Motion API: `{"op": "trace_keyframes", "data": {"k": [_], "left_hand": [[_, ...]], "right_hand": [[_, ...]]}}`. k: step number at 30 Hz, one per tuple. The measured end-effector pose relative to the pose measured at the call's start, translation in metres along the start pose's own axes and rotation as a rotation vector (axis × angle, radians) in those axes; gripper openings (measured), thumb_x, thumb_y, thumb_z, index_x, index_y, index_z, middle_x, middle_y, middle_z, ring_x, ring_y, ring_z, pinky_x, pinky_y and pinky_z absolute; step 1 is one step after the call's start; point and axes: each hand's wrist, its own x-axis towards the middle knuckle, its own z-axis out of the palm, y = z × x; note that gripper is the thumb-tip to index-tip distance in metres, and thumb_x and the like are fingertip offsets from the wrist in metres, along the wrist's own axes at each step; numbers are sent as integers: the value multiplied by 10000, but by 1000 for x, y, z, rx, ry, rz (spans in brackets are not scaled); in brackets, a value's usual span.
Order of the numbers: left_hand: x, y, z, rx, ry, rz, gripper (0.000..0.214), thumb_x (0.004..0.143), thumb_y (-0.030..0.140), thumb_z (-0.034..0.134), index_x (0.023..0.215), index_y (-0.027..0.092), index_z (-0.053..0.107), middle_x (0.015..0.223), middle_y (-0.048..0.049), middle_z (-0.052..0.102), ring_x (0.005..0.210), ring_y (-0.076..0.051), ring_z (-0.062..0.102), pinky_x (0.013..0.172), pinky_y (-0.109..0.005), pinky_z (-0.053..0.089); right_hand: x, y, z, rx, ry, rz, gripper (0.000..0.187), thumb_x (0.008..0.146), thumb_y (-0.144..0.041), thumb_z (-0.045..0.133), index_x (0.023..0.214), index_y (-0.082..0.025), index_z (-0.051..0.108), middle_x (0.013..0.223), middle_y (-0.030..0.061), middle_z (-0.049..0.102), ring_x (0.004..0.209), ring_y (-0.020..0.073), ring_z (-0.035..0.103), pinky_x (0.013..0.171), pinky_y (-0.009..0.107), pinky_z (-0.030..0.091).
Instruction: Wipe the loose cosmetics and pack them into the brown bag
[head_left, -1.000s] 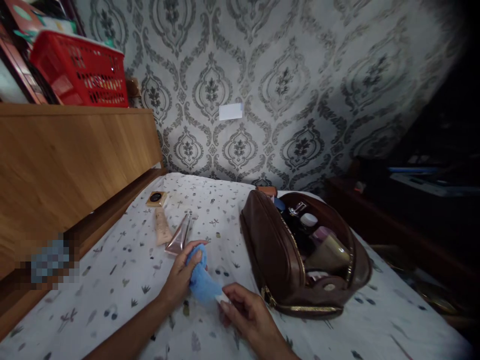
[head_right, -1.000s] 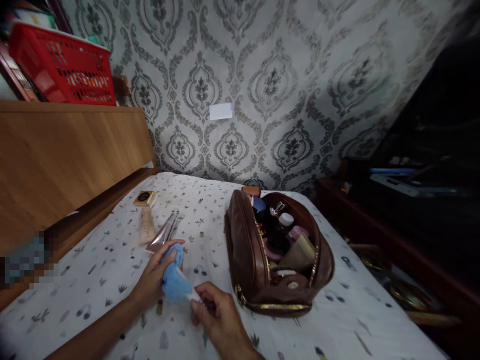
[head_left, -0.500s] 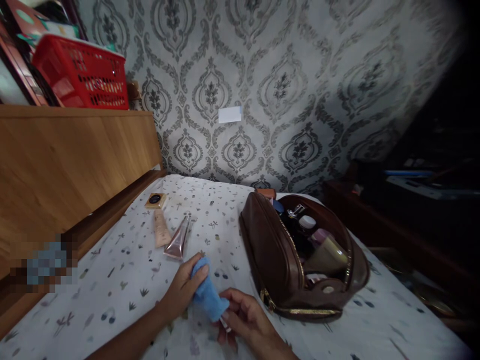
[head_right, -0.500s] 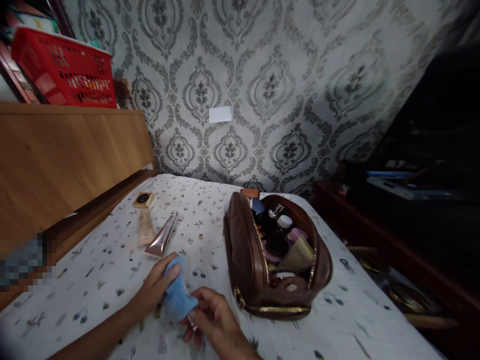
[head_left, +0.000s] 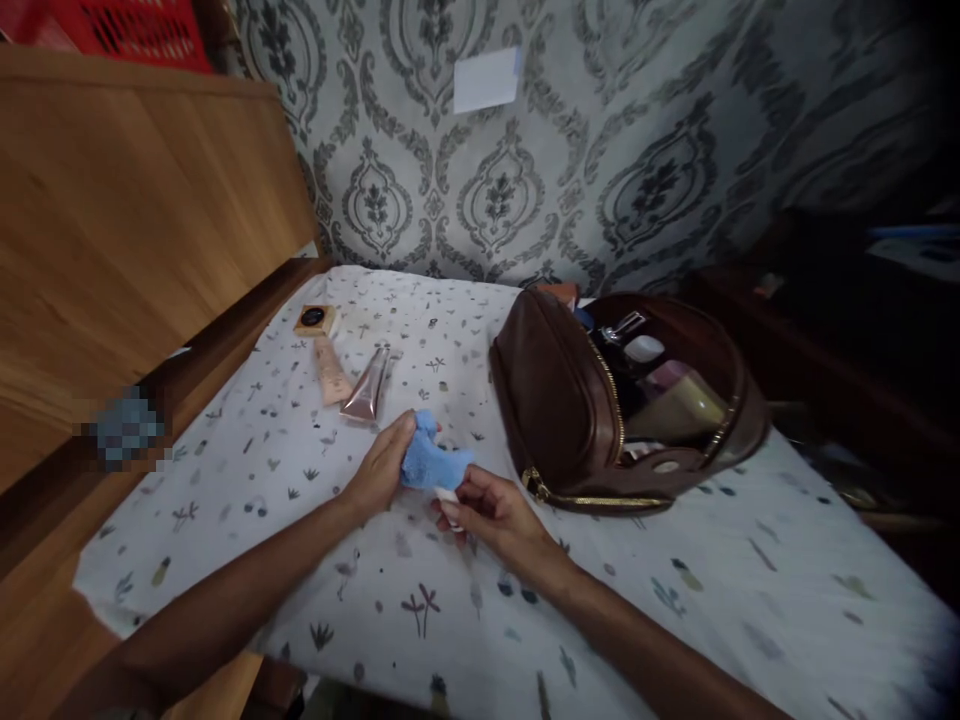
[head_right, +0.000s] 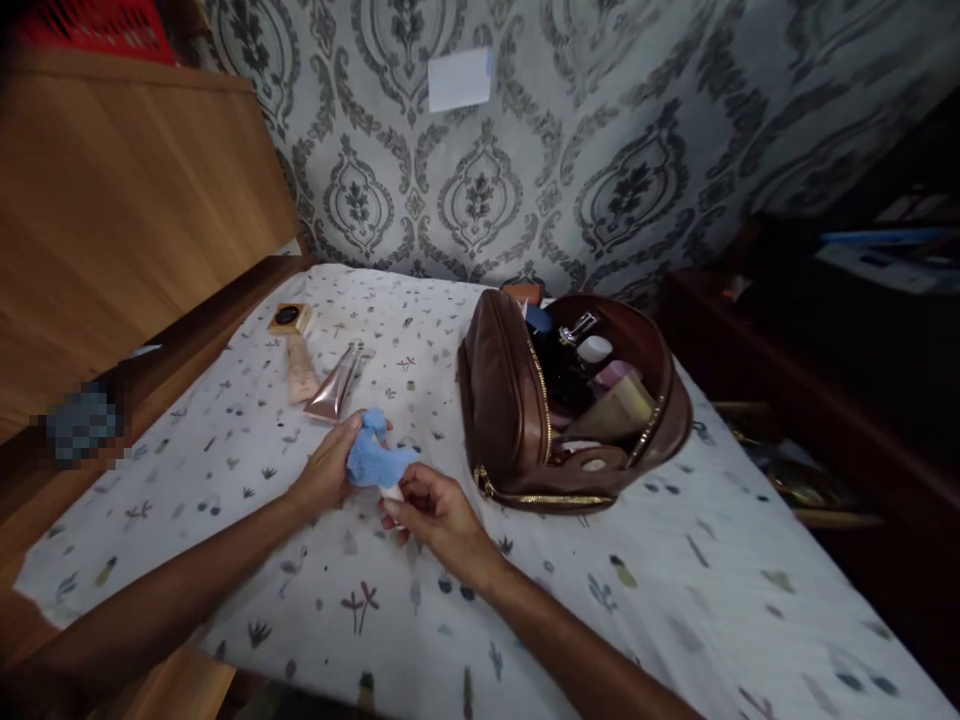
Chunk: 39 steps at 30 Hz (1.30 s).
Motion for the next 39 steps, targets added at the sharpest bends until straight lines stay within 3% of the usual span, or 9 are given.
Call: {"op": "trace_keyframes", "data": {"k": [7,13,17,21,26,29,36,39], "left_hand": [[-1,3,8,-99,-100,-28,716,777,792,547,1116,166,619,645,36,508,479,-101,448,400,-201,359],[-3,4,5,-35,-198,18,618,822,689,605,1186,190,598,785,13,579,599,-102,522,558,-209,461],[-5,3,2,68,-305,86,536,805,654,655,1021,163,642,867,-14,599,783,-143,559,740,-236,475],[-7,4,2,157,-413,124,425,827,568,675,930,160,618,813,-2,534,808,-160,535,747,-251,446],[-6,8,4,206,-492,183,388,800,516,706,951,174,601,888,-4,494,834,-159,504,755,-256,426],[-8,10,5,229,-536,192,351,797,481,706,915,174,585,874,4,476,825,-153,485,756,-255,416],[-9,12,4,290,-484,163,319,833,466,647,837,188,490,727,53,399,677,-117,395,615,-220,346],[-8,13,3,320,-432,165,281,853,435,614,815,196,472,702,59,379,656,-116,378,604,-218,333]], "right_hand": [[0,1,0,55,25,-59,358,762,-461,784,945,-183,653,924,27,681,751,133,652,615,249,558],[1,2,-1,66,119,-102,365,719,-484,809,854,-182,654,761,3,658,748,157,658,641,275,578],[1,0,0,39,179,-127,408,671,-534,821,780,-186,640,727,-5,644,656,150,627,628,298,563],[1,-3,-1,-33,236,-153,373,681,-506,818,713,-183,634,674,-23,614,608,131,584,602,268,516],[-1,-5,-1,-290,282,-335,344,737,-445,776,594,-177,614,705,1,604,675,143,579,655,257,497],[-3,-4,1,-436,287,-403,374,790,-403,716,527,-179,572,643,0,560,631,136,542,607,243,457],[-4,-2,-3,-442,260,-210,206,724,-265,647,586,-178,521,559,-47,458,544,99,402,515,219,336],[-7,-7,-2,-350,281,-268,160,717,-245,650,758,-200,502,673,-46,480,605,106,434,541,214,359]]}}
